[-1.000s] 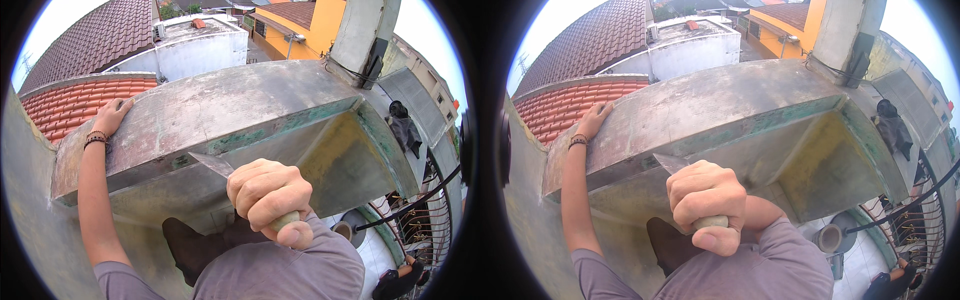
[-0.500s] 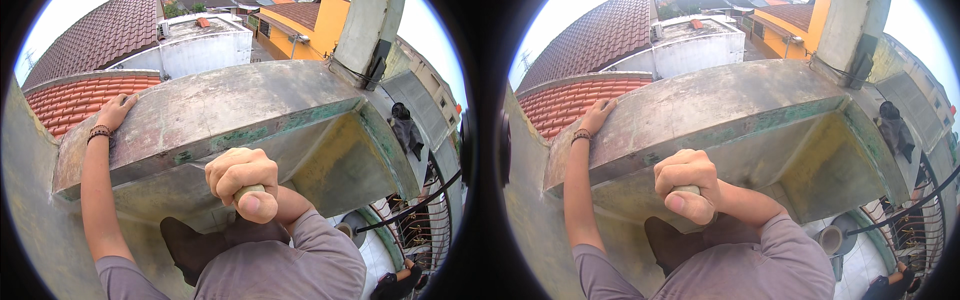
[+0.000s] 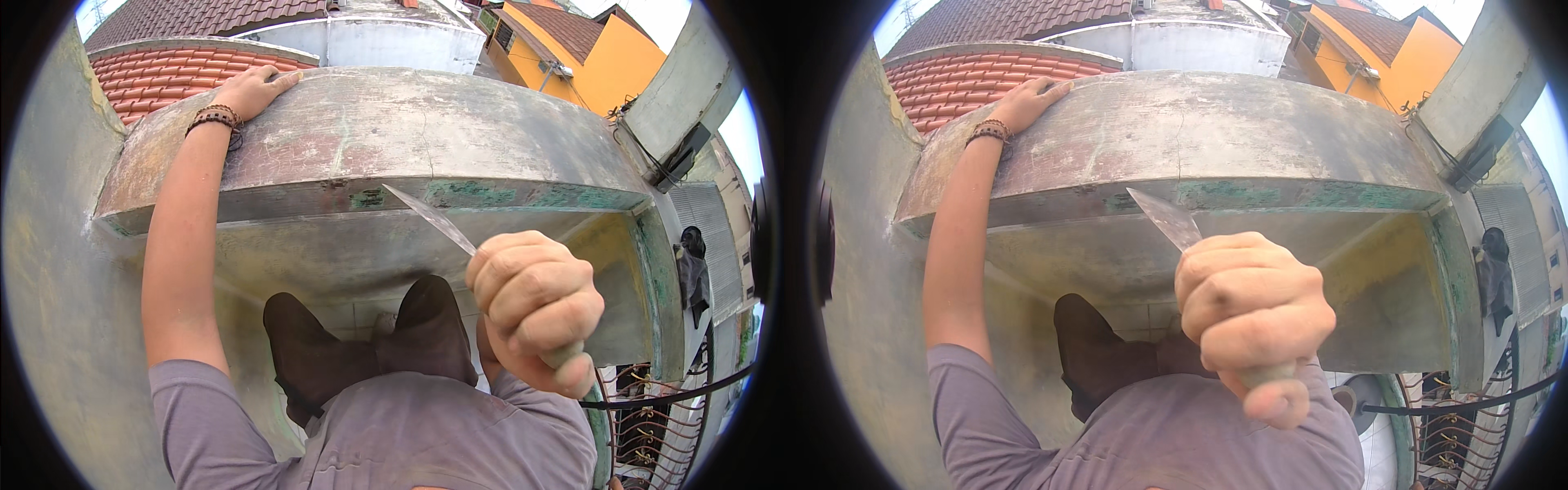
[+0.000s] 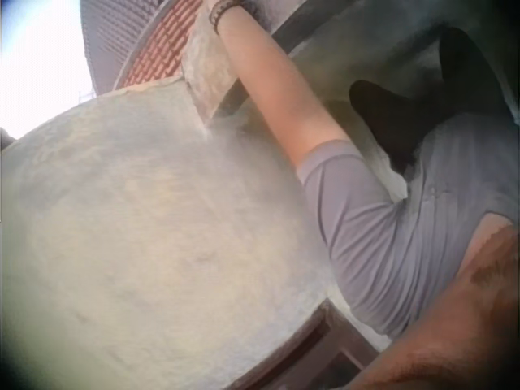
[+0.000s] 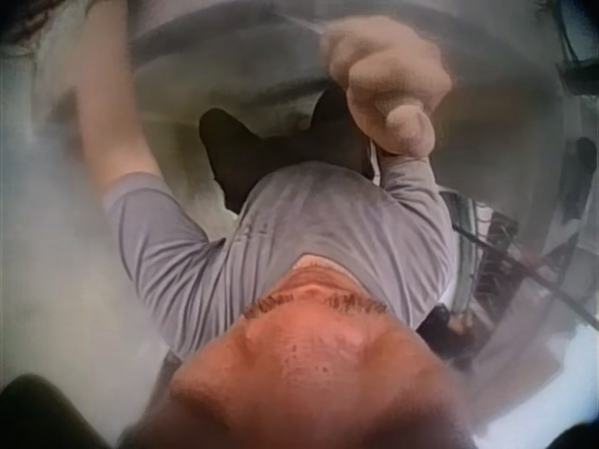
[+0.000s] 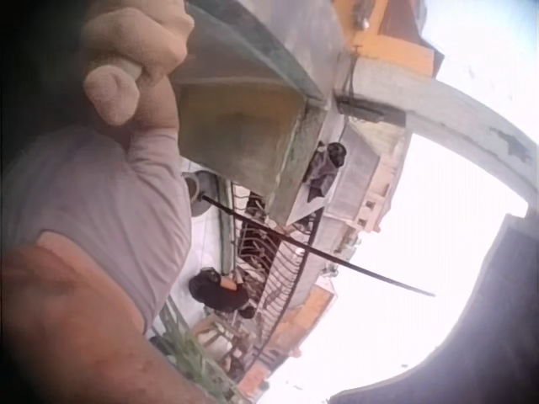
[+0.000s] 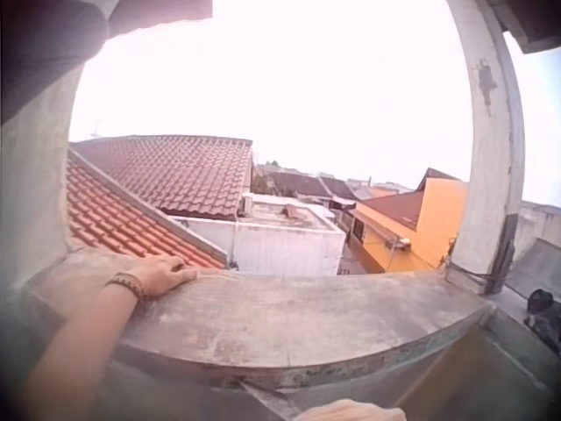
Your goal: The person carries a blue plastic stool and a scraper to a balcony, places the stool, and scrapes old paint from a concrete ledge. The person repeatedly scrapes along the ledge surface, removing flakes of paint.
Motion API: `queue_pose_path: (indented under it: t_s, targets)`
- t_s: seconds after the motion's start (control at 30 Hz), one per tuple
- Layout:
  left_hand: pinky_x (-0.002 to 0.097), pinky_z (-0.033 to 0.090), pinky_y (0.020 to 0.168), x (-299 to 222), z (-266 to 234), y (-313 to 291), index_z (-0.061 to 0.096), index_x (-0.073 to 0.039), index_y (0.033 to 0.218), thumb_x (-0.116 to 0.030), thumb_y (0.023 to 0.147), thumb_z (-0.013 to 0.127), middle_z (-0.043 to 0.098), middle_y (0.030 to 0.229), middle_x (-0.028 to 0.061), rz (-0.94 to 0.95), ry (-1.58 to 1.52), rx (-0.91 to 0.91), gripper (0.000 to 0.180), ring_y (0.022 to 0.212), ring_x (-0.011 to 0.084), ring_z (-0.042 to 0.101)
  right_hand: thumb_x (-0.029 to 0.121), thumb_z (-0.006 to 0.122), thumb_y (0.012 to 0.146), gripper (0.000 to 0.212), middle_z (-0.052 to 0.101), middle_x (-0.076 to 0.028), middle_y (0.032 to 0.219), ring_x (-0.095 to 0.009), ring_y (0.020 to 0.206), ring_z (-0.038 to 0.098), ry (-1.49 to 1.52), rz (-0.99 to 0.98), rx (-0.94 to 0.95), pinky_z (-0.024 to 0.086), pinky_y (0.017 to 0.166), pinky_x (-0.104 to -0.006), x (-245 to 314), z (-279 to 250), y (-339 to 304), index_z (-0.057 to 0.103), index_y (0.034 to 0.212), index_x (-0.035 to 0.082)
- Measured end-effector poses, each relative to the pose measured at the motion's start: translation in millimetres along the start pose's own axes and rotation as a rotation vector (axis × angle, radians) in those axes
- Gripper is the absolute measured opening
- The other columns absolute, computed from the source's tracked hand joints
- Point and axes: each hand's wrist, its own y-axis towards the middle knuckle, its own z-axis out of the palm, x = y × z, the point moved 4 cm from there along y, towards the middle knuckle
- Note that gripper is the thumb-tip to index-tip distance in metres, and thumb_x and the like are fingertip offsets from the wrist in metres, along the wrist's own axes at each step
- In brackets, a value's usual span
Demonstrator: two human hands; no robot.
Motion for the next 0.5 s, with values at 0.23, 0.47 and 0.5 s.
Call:
queue_pose_path:
  t_s: [0.23, 0.47, 0.5]
  targets:
    - [0.042, 0.036, 0.114, -1, -6, -3, 0.051, -0.007, 0.141, -0.069, 0.093, 0.043, 0.048, 0.146, 0.0181, -0.015, -0.011, 0.007, 0.079, 0.137, 0.0303, 0.044, 0.037, 0.055, 0.092, 0.044, 0.049, -0.007, 0.056, -0.018, 0.044, 0.044, 0.032, -0.053, 0.032, 0.034, 0.039, -0.0308, 9, 2, 3, 0.055, 0.067, 0.001]
    - [0.0417, 0.035, 0.114, -3, -6, -7, 0.05, -0.007, 0.142, -0.068, 0.093, 0.044, 0.047, 0.148, 0.0186, -0.034, -0.017, 0.042, 0.078, 0.138, 0.0306, 0.044, 0.036, 0.056, 0.092, 0.043, 0.048, -0.008, 0.058, -0.019, 0.044, 0.043, -0.014, -0.016, 0.044, 0.035, 0.039, -0.0314, 2, 5, 0, 0.055, 0.068, 0.0]
    - [0.0418, 0.035, 0.114, -2, -8, -7, 0.05, -0.007, 0.142, -0.068, 0.093, 0.044, 0.047, 0.148, 0.0186, -0.038, -0.022, 0.035, 0.078, 0.138, 0.0306, 0.044, 0.035, 0.057, 0.092, 0.043, 0.049, -0.009, 0.059, -0.02, 0.044, 0.043, 0.018, -0.049, 0.09, 0.035, 0.039, -0.0323, 10, 2, 2, 0.056, 0.069, -0.001]
